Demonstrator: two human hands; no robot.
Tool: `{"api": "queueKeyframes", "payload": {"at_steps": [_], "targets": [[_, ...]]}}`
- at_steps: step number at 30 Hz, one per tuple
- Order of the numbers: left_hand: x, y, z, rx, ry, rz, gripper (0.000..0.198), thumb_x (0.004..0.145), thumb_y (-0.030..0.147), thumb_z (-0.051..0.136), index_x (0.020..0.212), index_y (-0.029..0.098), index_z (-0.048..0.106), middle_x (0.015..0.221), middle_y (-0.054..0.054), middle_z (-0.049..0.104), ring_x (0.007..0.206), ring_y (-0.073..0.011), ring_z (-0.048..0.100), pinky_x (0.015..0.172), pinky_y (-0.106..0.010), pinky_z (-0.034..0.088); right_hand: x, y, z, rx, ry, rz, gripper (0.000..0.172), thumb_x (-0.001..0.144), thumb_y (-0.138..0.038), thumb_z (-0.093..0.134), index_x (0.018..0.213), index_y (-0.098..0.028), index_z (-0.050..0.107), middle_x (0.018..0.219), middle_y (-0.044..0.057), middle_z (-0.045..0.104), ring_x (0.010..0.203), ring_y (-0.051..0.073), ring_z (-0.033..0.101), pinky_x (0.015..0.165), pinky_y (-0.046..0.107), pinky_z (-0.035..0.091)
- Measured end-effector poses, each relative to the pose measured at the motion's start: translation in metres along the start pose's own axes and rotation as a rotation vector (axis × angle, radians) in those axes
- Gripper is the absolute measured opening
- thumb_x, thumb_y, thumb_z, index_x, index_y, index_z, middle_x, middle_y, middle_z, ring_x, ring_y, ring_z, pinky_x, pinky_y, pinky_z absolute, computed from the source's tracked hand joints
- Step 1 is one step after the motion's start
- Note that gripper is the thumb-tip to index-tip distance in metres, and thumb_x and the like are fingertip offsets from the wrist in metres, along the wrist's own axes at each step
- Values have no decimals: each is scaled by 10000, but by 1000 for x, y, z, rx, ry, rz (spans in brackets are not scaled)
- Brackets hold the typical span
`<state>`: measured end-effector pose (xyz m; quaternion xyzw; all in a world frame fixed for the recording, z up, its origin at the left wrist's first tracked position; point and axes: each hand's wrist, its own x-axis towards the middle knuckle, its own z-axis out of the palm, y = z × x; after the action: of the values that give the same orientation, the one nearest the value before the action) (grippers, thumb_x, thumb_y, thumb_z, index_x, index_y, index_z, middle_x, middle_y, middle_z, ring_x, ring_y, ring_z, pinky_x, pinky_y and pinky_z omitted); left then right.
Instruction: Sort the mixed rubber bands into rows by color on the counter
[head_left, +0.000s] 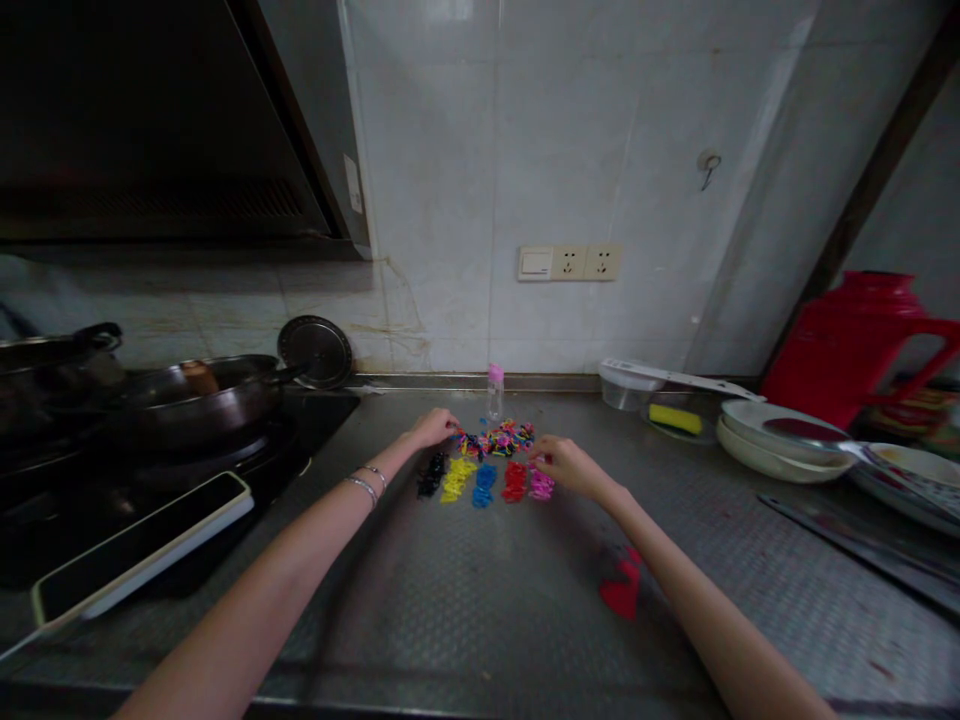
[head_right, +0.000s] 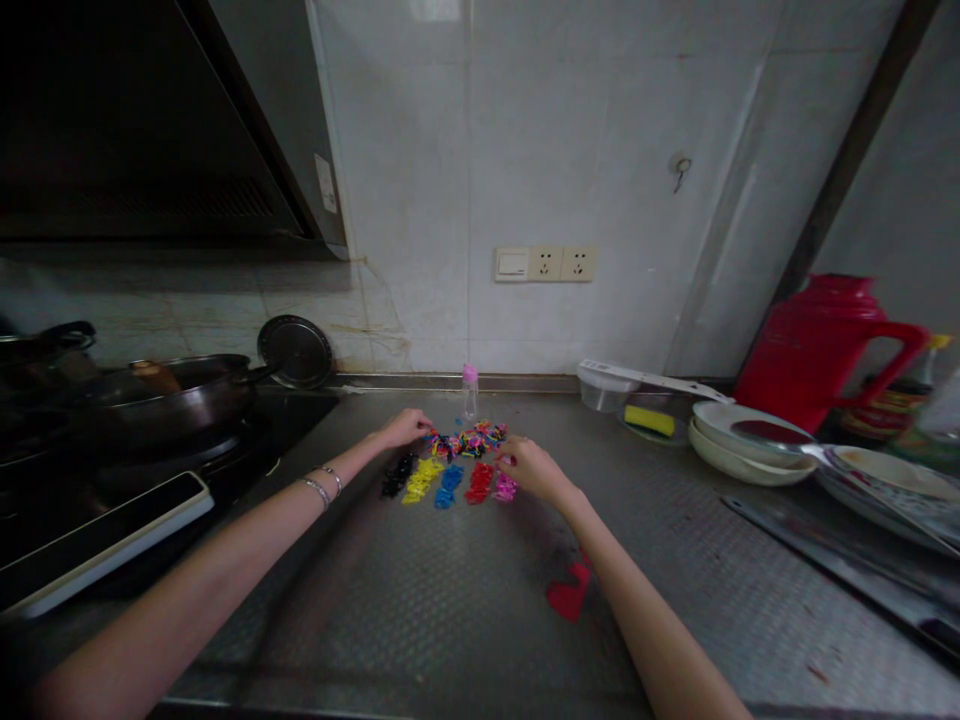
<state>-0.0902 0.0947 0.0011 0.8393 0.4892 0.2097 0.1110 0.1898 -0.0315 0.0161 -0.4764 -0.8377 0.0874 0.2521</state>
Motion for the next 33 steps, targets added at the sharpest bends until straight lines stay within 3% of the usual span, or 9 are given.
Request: {"api": "queueKeyframes", "payload": {"at_steps": [9, 14, 25, 29, 33], "targets": [[3, -2, 6, 69, 0, 64, 190, 676, 255, 540, 755, 219, 709, 764, -47, 660, 701, -158, 556, 614, -206, 371, 0, -1, -1, -7, 2, 0, 226, 732, -201, 478, 831, -177, 680, 841, 55, 635, 703, 126, 552, 651, 198, 400], [-1, -4, 6, 124, 56, 85, 219, 708, 258, 506, 797, 192, 696, 802, -62, 647, 723, -162, 552, 628, -217, 371, 0, 2, 0, -14, -16, 8, 217, 731, -203, 485, 829, -177, 677, 849, 55, 631, 718, 126, 551, 669, 199, 398], [-7, -1, -12, 26, 165, 71, 208, 709, 256, 527, 789, 147, 685, 786, -61, 629, 716, -153, 543, 672, -238, 402, 0, 8, 2, -36, 9, -28, 218, 737, -216, 486, 839, -185, 677, 868, 52, 638, 726, 128, 561, 666, 202, 407], [-5, 11, -22, 14, 217, 88, 182, 709, 215, 534, 786, 136, 679, 773, -49, 635, 715, -146, 542, 669, -239, 401, 0, 7, 3, -11, 75, 20, 223, 747, -243, 491, 864, -185, 671, 858, 53, 646, 684, 125, 560, 650, 216, 420], [-12, 44, -30, -30, 244, 226, 162, 727, 229, 544, 760, 138, 675, 732, -38, 623, 683, -131, 524, 644, -232, 388, 5, 2, 9, 168, 191, 78, 263, 721, -290, 544, 924, -162, 652, 867, 64, 654, 708, 145, 576, 683, 258, 448]]}}
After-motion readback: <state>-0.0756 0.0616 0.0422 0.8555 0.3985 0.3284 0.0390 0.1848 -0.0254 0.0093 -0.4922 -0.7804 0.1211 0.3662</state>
